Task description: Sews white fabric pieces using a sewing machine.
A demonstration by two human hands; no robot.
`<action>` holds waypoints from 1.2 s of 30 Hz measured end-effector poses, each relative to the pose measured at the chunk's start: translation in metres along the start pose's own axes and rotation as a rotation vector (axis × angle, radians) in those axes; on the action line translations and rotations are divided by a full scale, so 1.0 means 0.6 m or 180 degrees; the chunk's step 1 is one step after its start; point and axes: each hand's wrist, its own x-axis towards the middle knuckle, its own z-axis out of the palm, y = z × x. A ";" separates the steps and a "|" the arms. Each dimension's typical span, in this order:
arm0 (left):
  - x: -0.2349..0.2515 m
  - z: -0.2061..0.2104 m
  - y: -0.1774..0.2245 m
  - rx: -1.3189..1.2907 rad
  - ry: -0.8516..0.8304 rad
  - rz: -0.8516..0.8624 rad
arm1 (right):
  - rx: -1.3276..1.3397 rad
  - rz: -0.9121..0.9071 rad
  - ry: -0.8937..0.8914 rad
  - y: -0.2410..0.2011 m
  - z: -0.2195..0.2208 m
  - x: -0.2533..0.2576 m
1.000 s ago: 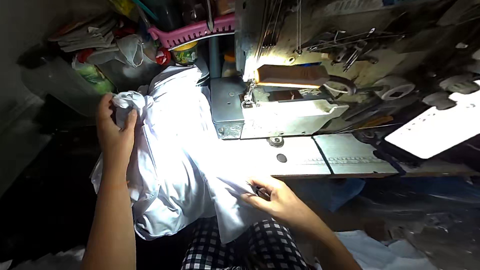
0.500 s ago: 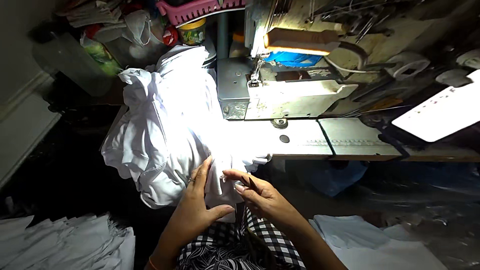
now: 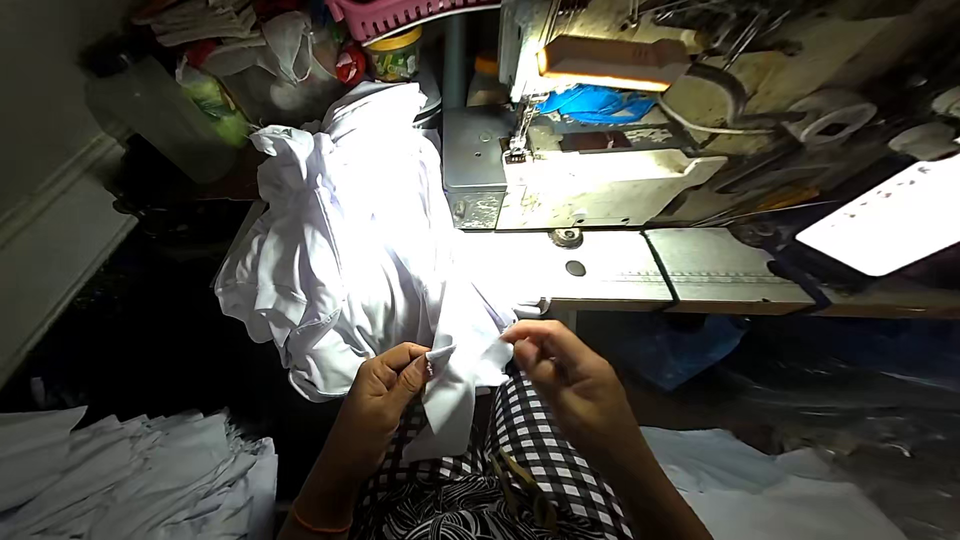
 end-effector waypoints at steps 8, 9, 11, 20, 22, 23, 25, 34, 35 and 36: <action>0.000 0.061 0.017 0.0447 -0.0333 0.0469 | -0.0165 -0.0193 -0.0432 -0.019 0.018 -0.014; -0.002 0.064 0.023 0.0625 -0.0269 0.0544 | -0.0078 -0.0176 -0.0451 -0.023 0.012 -0.015; -0.003 0.066 0.038 0.0940 -0.0254 0.0755 | 0.0087 -0.0210 -0.0448 -0.034 -0.001 -0.016; 0.015 0.100 0.043 0.0368 -0.0507 0.0588 | -0.0333 -0.0475 -0.0694 -0.061 -0.030 -0.005; 0.021 0.104 0.039 0.0202 -0.0421 0.0588 | -0.0333 -0.0475 -0.0641 -0.060 -0.033 -0.001; 0.024 0.104 0.038 0.0145 -0.0413 0.0584 | -0.0320 -0.0437 -0.0576 -0.061 -0.034 0.000; 0.030 0.104 0.039 -0.0059 -0.0465 0.0533 | -0.0286 -0.0355 -0.0448 -0.065 -0.036 0.000; 0.042 0.103 -0.006 -0.1479 -0.0106 -0.0387 | 0.0003 0.0018 0.0002 -0.014 -0.006 0.001; 0.036 0.102 -0.015 -0.1458 -0.0116 -0.0401 | 0.0047 -0.0008 -0.0016 -0.010 -0.001 0.000; 0.029 0.100 -0.023 -0.1366 -0.0144 -0.0364 | 0.0062 -0.0060 -0.0009 -0.009 0.003 -0.002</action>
